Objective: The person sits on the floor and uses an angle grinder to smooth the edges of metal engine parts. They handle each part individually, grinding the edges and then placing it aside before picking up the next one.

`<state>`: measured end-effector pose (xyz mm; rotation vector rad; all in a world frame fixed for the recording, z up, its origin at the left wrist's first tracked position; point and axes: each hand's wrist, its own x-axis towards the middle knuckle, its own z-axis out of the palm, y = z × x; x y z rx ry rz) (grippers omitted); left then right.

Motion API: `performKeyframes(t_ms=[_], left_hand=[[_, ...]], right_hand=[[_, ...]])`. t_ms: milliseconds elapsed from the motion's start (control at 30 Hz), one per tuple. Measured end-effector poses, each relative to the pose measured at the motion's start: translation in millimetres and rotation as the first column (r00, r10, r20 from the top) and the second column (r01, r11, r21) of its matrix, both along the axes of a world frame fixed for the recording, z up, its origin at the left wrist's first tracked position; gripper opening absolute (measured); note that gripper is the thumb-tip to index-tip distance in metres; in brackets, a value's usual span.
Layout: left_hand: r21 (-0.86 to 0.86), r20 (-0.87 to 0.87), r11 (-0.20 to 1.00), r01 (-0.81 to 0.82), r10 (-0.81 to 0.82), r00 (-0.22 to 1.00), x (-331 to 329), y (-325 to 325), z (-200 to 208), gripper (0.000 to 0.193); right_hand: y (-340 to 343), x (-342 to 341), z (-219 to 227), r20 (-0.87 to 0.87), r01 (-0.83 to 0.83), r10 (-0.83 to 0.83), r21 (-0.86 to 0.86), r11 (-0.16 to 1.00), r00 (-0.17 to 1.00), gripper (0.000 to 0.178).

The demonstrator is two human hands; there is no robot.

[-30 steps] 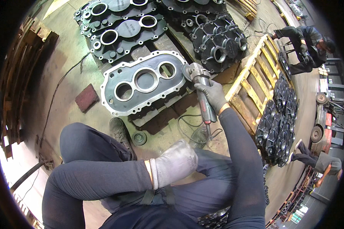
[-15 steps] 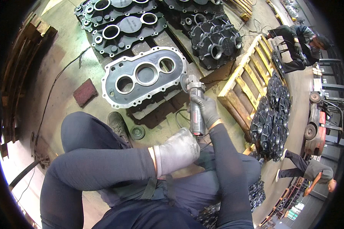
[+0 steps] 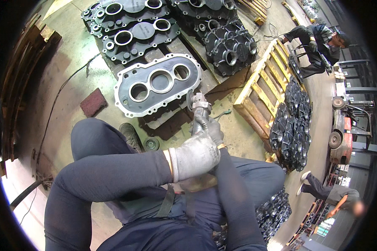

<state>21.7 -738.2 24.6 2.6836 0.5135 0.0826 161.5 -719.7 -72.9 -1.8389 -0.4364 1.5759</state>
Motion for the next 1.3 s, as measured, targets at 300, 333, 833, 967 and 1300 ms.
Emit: performKeyframes(t_ms=[300,333,833,967,1300], left_hand=[[0.011,0.020,1.000,-0.019,0.018,1.000,4.4,-2.4,-24.2,0.032],[0.007,0.024,1.000,-0.016,0.016,1.000,3.9,-1.5,-20.9,0.031],[-0.052,0.024,0.995,-0.081,0.082,0.996,-28.8,5.9,15.2,0.022],[-0.141,0.069,0.986,-0.088,0.099,0.993,-13.0,5.6,5.0,0.020],[-0.158,0.226,0.981,-0.115,0.149,0.963,-31.2,50.1,39.1,0.016]], right_hand=[[-24.8,-51.5,41.4,-0.010,0.085,-0.086,-0.069,0.994,0.996,0.042],[-24.4,-52.8,45.8,-0.027,0.105,-0.107,-0.049,0.993,0.994,0.043],[-16.5,-74.4,52.1,0.113,0.168,-0.153,-0.132,0.977,0.982,0.045],[-28.1,-51.3,42.1,0.051,0.123,-0.120,-0.060,0.991,0.991,0.052],[10.4,77.4,73.7,-0.048,0.004,0.012,0.320,0.947,0.999,0.066]])
